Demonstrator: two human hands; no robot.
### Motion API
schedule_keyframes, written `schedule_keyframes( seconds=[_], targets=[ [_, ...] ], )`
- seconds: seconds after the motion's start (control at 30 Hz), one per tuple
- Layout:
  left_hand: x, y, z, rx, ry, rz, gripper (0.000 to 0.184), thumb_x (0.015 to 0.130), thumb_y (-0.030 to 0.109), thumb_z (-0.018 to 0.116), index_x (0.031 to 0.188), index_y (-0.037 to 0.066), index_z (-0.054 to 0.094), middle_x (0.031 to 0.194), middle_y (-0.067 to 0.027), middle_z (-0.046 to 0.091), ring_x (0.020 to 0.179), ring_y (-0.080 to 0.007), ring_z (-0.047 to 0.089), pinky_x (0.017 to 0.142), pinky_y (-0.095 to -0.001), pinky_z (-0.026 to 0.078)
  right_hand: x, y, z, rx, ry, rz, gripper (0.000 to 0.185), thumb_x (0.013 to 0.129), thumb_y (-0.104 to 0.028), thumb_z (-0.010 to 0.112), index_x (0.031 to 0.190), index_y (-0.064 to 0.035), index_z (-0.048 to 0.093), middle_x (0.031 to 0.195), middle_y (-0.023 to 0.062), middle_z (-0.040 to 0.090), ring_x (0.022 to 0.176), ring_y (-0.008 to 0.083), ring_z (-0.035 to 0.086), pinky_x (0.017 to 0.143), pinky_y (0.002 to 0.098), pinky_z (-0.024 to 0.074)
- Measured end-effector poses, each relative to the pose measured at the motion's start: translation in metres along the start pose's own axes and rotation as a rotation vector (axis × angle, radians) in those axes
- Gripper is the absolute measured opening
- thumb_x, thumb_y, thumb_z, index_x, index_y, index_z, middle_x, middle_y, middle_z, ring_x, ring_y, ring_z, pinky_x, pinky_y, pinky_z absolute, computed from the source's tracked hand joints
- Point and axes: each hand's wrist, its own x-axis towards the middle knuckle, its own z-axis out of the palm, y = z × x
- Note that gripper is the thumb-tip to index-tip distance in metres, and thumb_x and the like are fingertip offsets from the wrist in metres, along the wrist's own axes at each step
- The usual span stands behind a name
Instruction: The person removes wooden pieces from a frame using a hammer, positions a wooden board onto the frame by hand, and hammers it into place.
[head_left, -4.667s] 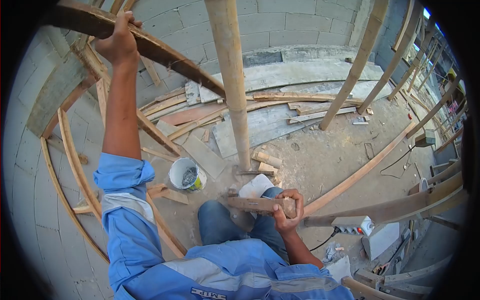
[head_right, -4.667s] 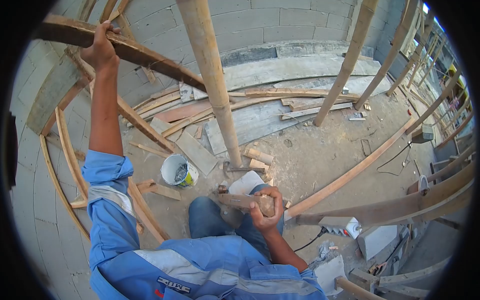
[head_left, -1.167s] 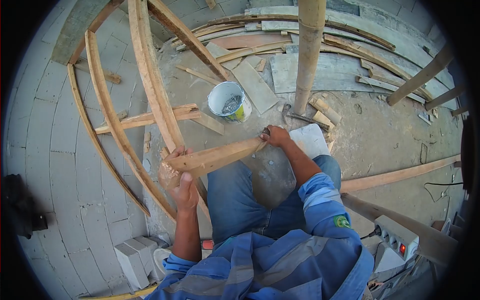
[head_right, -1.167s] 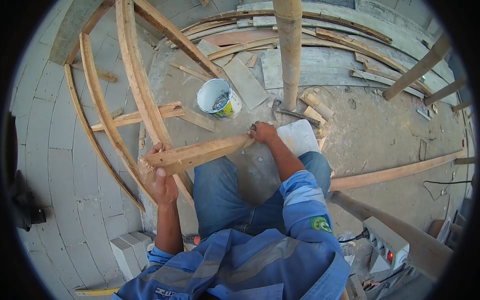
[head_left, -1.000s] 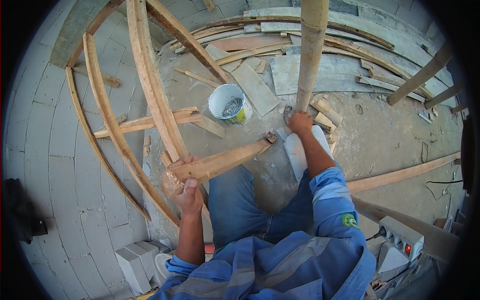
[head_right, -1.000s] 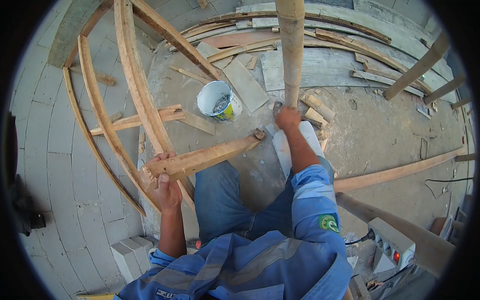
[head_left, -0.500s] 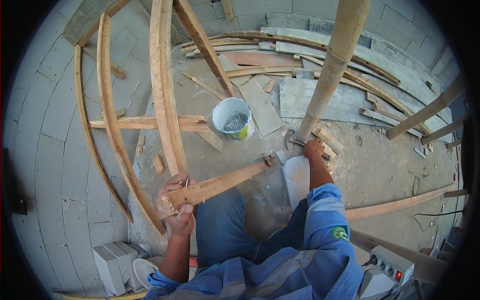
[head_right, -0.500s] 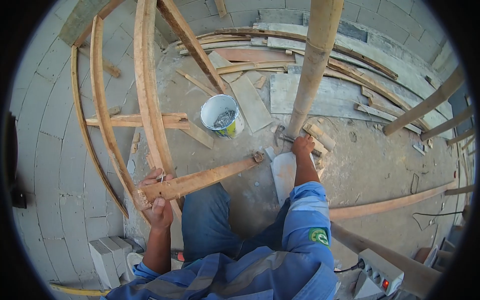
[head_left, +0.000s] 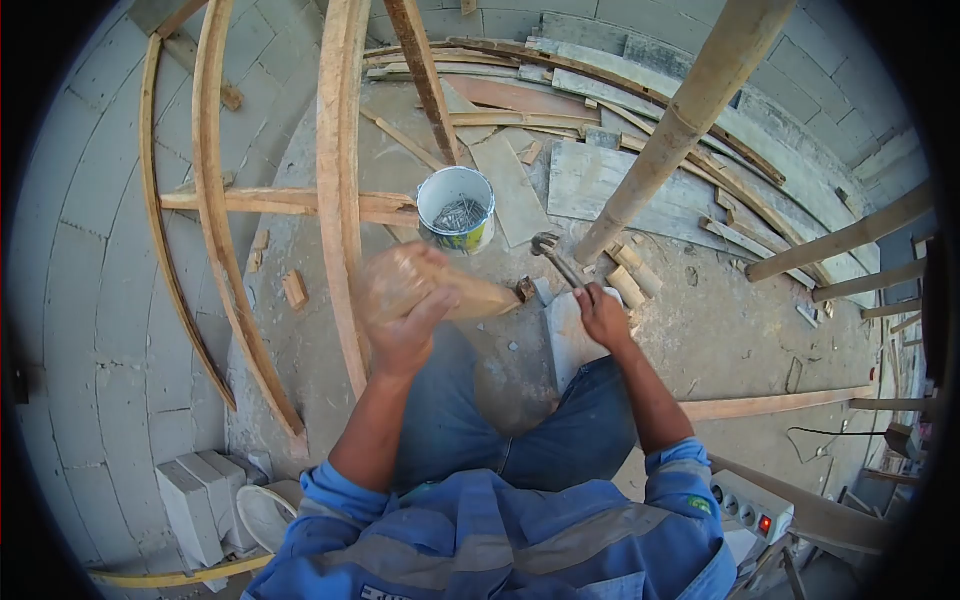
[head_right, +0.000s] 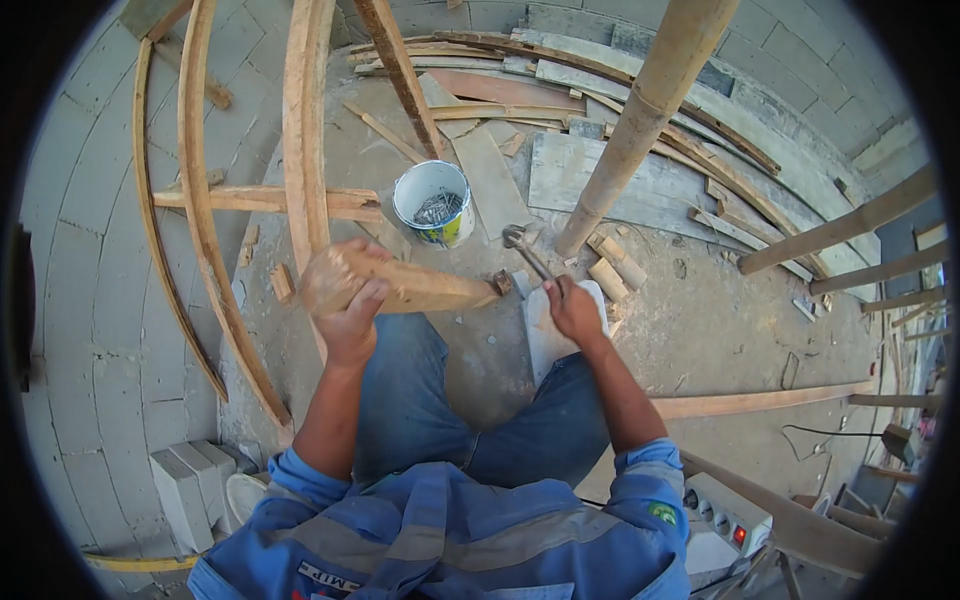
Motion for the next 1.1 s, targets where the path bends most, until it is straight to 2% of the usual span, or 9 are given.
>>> schedule_keyframes(
  seconds=[0.23, 0.37, 0.5, 0.63, 0.67, 0.8, 0.9, 1.03, 1.1],
  targets=[
    [0.022, -0.001, 0.046, -0.194, 0.023, 0.002, 0.04, 0.081, 0.005, 0.083, 0.114, -0.002, 0.062, 0.101, -0.0094, 0.07, 0.092, -0.0148, 0.066, 0.082, -0.0303, 0.054, -0.043, -0.041, 0.023, -0.225, -0.054, 0.077, 0.033, 0.103, -0.038, 0.05, 0.097, -0.0051, 0.055, 0.091, 0.0229, 0.067, 0.075, 0.0467, 0.066, 0.065, 0.0536, 0.0529],
    [0.031, -0.011, 0.045, -0.168, 0.09, 0.019, 0.035, 0.084, 0.007, 0.082, 0.113, -0.004, 0.065, 0.102, -0.0093, 0.07, 0.094, -0.0167, 0.066, 0.084, -0.032, 0.055, -0.068, -0.081, 0.016, 0.095, 0.297, -0.104, 0.023, 0.097, -0.024, 0.063, 0.107, -0.0031, 0.058, 0.09, 0.0222, 0.065, 0.075, 0.0452, 0.066, 0.065, 0.0512, 0.0525],
    [0.031, -0.001, 0.055, -0.267, 0.106, 0.01, 0.03, 0.085, 0.007, 0.081, 0.109, -0.002, 0.066, 0.1, -0.008, 0.07, 0.09, -0.0156, 0.066, 0.08, -0.03, 0.056, -0.076, -0.057, 0.051, 0.355, 0.326, -0.291, 0.023, 0.092, -0.016, 0.066, 0.109, -0.0031, 0.058, 0.087, 0.0222, 0.063, 0.078, 0.0467, 0.065, 0.067, 0.0515, 0.0516],
    [0.039, -0.018, 0.023, -0.079, 0.232, 0.084, 0.027, 0.086, 0.007, 0.08, 0.107, -0.001, 0.065, 0.099, -0.0077, 0.07, 0.089, -0.0148, 0.066, 0.081, -0.0305, 0.055, -0.052, 0.0, 0.073, -0.367, -0.212, 0.15, 0.03, 0.101, -0.03, 0.052, 0.113, -0.0034, 0.059, 0.089, 0.0232, 0.066, 0.081, 0.0473, 0.067, 0.07, 0.0491, 0.0552],
    [0.036, -0.025, 0.007, -0.037, 0.207, 0.104, 0.025, 0.086, 0.007, 0.08, 0.106, -0.001, 0.066, 0.098, -0.0072, 0.07, 0.09, -0.0141, 0.066, 0.082, -0.0298, 0.055, -0.049, -0.001, 0.073, -0.382, -0.233, 0.08, 0.037, 0.104, -0.037, 0.045, 0.11, -0.0033, 0.059, 0.093, 0.025, 0.069, 0.083, 0.0468, 0.068, 0.071, 0.0509, 0.0556],
    [0.045, -0.032, -0.018, -0.199, 0.333, 0.023, 0.021, 0.086, 0.004, 0.079, 0.104, 0.001, 0.068, 0.097, -0.006, 0.071, 0.09, -0.0138, 0.067, 0.083, -0.0299, 0.054, -0.062, -0.023, 0.087, -0.17, -0.047, 0.198, 0.036, 0.103, -0.037, 0.049, 0.11, -0.0018, 0.057, 0.081, 0.0296, 0.068, 0.075, 0.0476, 0.067, 0.07, 0.0554, 0.0526],
    [0.05, -0.031, -0.021, -0.188, 0.341, -0.011, 0.02, 0.087, 0.005, 0.079, 0.103, 0.002, 0.068, 0.097, -0.0049, 0.07, 0.089, -0.0131, 0.066, 0.082, -0.0299, 0.054, -0.055, -0.078, 0.032, 0.003, 0.12, 0.144, 0.031, 0.103, -0.029, 0.052, 0.117, -0.0019, 0.057, 0.098, 0.0296, 0.067, 0.086, 0.0472, 0.067, 0.069, 0.0545, 0.052],
    [0.054, -0.035, -0.013, -0.131, 0.24, 0.041, 0.023, 0.091, 0.005, 0.074, 0.11, -0.002, 0.063, 0.098, -0.0085, 0.068, 0.088, -0.0178, 0.068, 0.083, -0.033, 0.056, -0.049, -0.116, 0.002, 0.313, 0.361, -0.179, 0.022, 0.096, -0.014, 0.06, 0.113, -0.0006, 0.055, 0.087, 0.0232, 0.064, 0.073, 0.0468, 0.063, 0.063, 0.0494, 0.0501],
    [0.056, -0.034, -0.005, -0.175, 0.234, 0.043, 0.024, 0.09, 0.004, 0.075, 0.11, -0.002, 0.063, 0.098, -0.0084, 0.068, 0.088, -0.0173, 0.068, 0.084, -0.0329, 0.056, -0.045, -0.105, 0.011, 0.229, 0.35, -0.474, 0.026, 0.087, -0.009, 0.06, 0.112, -0.0015, 0.055, 0.085, 0.0221, 0.061, 0.072, 0.0457, 0.063, 0.063, 0.0479, 0.0502]
  ],
)
